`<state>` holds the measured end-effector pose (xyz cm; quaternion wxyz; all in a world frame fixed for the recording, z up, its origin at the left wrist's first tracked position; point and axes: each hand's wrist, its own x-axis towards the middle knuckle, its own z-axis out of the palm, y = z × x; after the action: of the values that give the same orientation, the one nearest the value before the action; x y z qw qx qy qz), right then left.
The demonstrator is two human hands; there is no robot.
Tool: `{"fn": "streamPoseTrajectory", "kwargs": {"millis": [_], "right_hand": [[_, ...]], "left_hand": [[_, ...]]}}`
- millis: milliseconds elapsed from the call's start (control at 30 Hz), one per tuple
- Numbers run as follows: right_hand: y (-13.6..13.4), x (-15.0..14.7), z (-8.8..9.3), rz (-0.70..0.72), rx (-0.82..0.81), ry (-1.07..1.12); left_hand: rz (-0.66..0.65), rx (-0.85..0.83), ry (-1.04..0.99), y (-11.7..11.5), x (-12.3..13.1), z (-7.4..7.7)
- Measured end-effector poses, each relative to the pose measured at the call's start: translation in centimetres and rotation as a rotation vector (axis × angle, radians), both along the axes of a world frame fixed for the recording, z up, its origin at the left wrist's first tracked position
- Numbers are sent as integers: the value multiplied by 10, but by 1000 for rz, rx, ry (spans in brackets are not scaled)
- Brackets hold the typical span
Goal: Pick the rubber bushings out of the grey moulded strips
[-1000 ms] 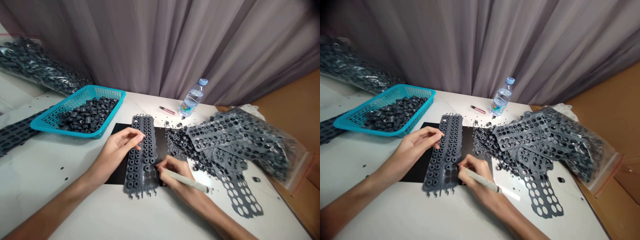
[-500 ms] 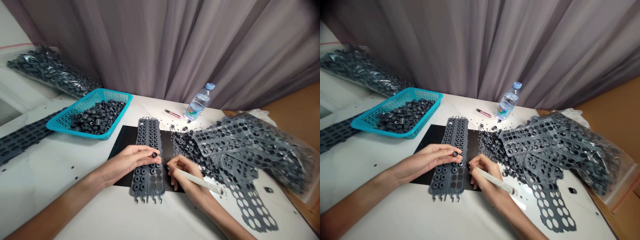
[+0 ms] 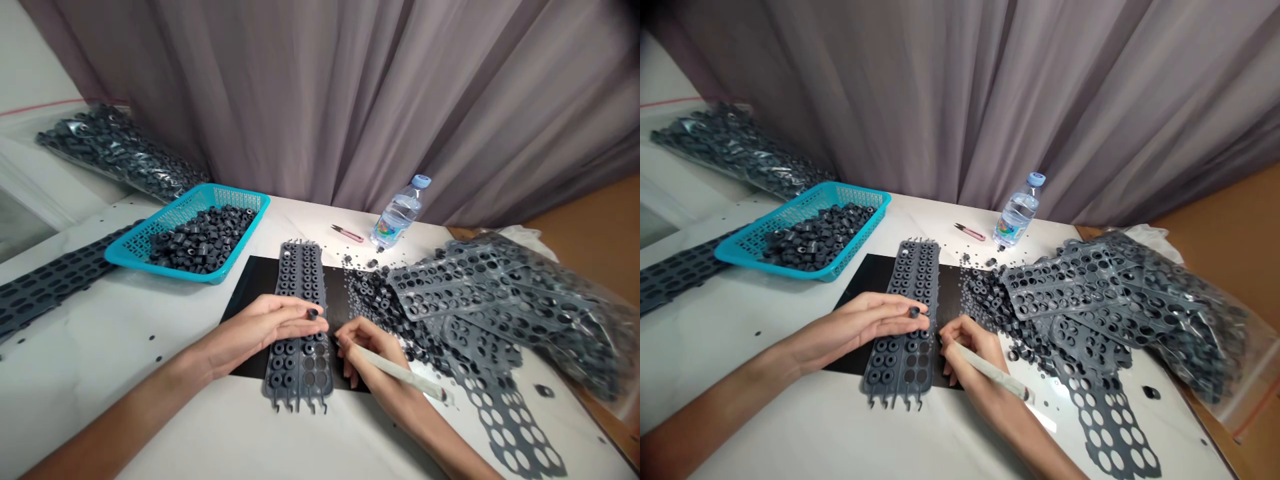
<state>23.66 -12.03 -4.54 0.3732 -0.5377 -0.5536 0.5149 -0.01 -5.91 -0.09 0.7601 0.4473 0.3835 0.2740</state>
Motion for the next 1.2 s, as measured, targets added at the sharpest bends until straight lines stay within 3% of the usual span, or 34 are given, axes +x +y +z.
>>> {"fn": "streamPoseTrajectory", "kwargs": {"millis": [100, 233, 300, 400, 500, 600, 733, 833, 967, 1200], "right_hand": [[-1, -1, 1, 3, 14, -27], [-3, -1, -4, 3, 42, -71], [-4, -1, -6, -7, 41, -88], [-4, 0, -4, -23, 84, -152], [-5, 1, 3, -42, 202, -270], [-6, 1, 9, -7, 213, -260], [-6, -5, 9, 100, 101, -123], [-5, -8, 9, 125, 30, -74], [-3, -9, 12, 146, 5, -68], [-3, -10, 11, 152, 7, -70]], "left_hand": [[151, 305, 201, 11, -14, 6], [589, 849, 712, 32, -53, 16], [715, 1010, 901, 43, -75, 17], [743, 1148, 1078, 56, -98, 12], [724, 1249, 1080, 60, -98, 9], [591, 1291, 953, 47, -74, 12], [4, 1073, 682, 15, -32, 12], [-254, 967, 604, -3, -13, 4], [-328, 975, 637, -11, -8, -2], [-349, 990, 636, -11, -8, 0]]}}
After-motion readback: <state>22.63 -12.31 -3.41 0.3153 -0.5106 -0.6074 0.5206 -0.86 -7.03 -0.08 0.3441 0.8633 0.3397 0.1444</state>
